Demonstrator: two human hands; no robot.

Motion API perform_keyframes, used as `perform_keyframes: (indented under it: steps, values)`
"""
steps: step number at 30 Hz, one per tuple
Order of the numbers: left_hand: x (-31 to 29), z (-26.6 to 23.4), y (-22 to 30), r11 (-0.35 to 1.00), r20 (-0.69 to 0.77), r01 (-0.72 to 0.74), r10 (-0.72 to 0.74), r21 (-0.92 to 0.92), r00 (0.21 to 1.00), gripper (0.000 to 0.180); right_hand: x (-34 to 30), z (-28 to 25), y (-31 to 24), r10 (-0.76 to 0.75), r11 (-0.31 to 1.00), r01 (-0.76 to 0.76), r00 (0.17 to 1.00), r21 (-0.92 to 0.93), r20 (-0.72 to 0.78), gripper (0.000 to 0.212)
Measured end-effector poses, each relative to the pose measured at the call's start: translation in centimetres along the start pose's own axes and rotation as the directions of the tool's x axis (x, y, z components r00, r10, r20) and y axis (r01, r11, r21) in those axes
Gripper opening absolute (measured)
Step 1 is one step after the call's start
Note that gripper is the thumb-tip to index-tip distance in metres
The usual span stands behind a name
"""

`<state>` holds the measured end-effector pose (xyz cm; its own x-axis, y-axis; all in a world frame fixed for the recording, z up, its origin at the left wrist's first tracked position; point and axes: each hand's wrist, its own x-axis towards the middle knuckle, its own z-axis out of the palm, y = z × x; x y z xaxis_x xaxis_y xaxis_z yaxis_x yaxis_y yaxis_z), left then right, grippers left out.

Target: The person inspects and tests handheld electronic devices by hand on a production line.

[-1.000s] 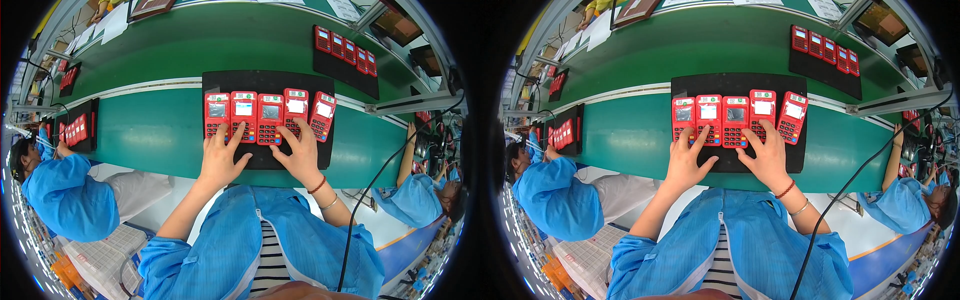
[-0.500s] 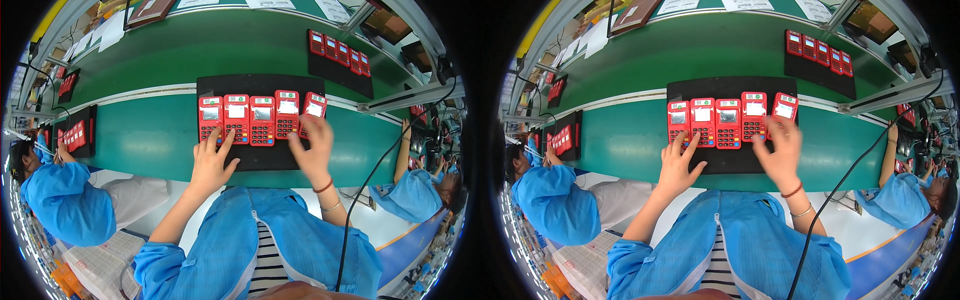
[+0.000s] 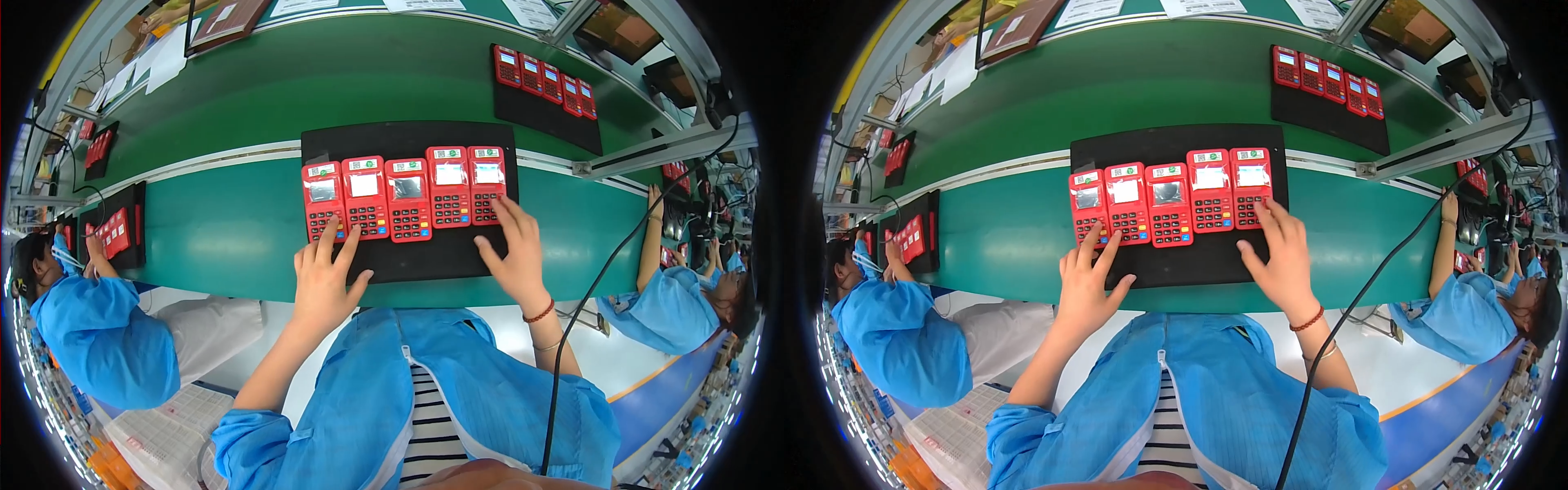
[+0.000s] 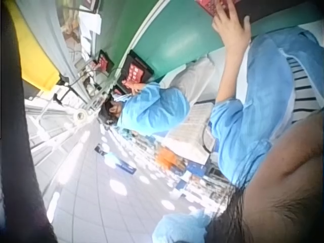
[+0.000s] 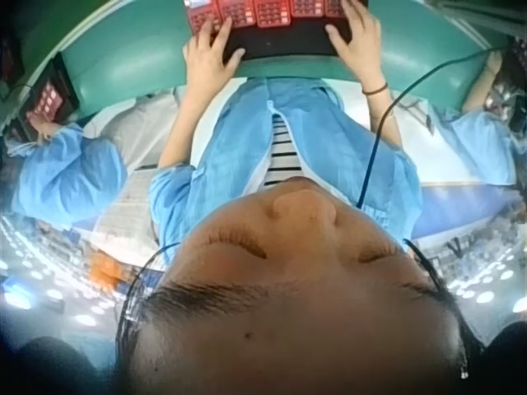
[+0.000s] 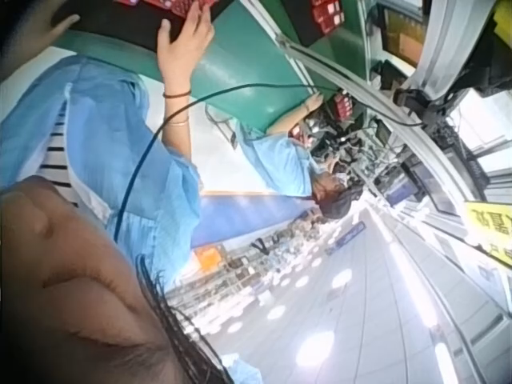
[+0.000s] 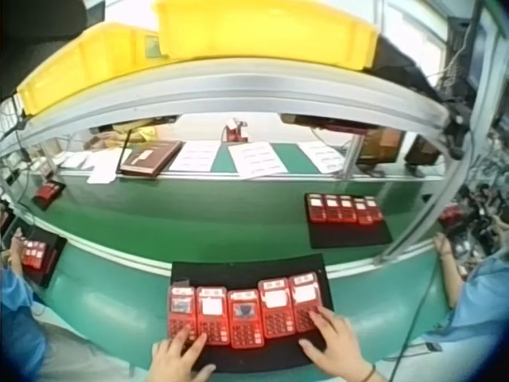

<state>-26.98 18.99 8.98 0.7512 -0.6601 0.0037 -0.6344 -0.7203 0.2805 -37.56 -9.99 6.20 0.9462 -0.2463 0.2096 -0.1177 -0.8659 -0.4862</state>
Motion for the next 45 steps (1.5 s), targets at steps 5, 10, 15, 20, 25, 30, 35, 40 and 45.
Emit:
perform_keyframes:
  steps: [5,10,15,20,25,30,35,40,45]
  values:
    - [-0.1,-0.6,0.1,0.999,0.053,-0.008,0.006,0.048,0.999,0.069,-0.3,-0.7,-0.8,0.026,0.999,-0.022,0.992,-0.034,0.12,0.066]
    - [-0.1,-0.8,0.2,1.0,0.068,0.003,-0.004,0.025,0.998,0.068,-0.6,-0.8,-1.2,0.0,0.997,0.013,0.986,-0.077,0.167,0.077]
    - [0.1,-1.5,0.7,0.999,0.101,-0.001,-0.003,0.034,0.995,0.066,0.8,-1.2,-3.9,0.138,0.984,-0.095,0.94,-0.147,0.311,0.087]
    - [0.2,-1.5,0.7,0.998,0.096,-0.009,0.003,0.058,0.995,0.065,0.7,-0.1,-4.5,0.199,0.956,-0.127,0.944,-0.266,0.264,0.083]
    - [0.1,-1.6,0.7,0.998,0.108,-0.01,0.003,0.056,0.994,0.064,0.7,-0.2,-4.3,0.165,0.964,-0.099,0.951,-0.247,0.261,0.081]
    - [0.4,-1.4,0.7,0.999,0.131,-0.01,0.006,0.03,0.991,0.063,0.9,-0.2,-4.3,0.181,0.966,-0.121,0.947,-0.229,0.264,0.075]
    - [0.7,-1.5,0.7,1.0,0.155,-0.002,0.003,-0.005,0.988,0.062,1.3,-0.4,-4.3,0.177,0.965,-0.117,0.951,-0.233,0.255,0.069]
    - [1.0,-0.7,0.6,0.999,0.099,-0.031,0.027,0.042,0.995,0.06,1.2,0.1,-4.5,0.07,0.995,-0.057,0.985,-0.085,0.156,0.06]
    - [2.6,-0.2,2.0,0.971,0.073,-0.113,0.099,0.212,0.992,0.057,1.4,2.1,-5.0,-0.126,0.991,0.133,0.977,-0.03,0.175,0.057]
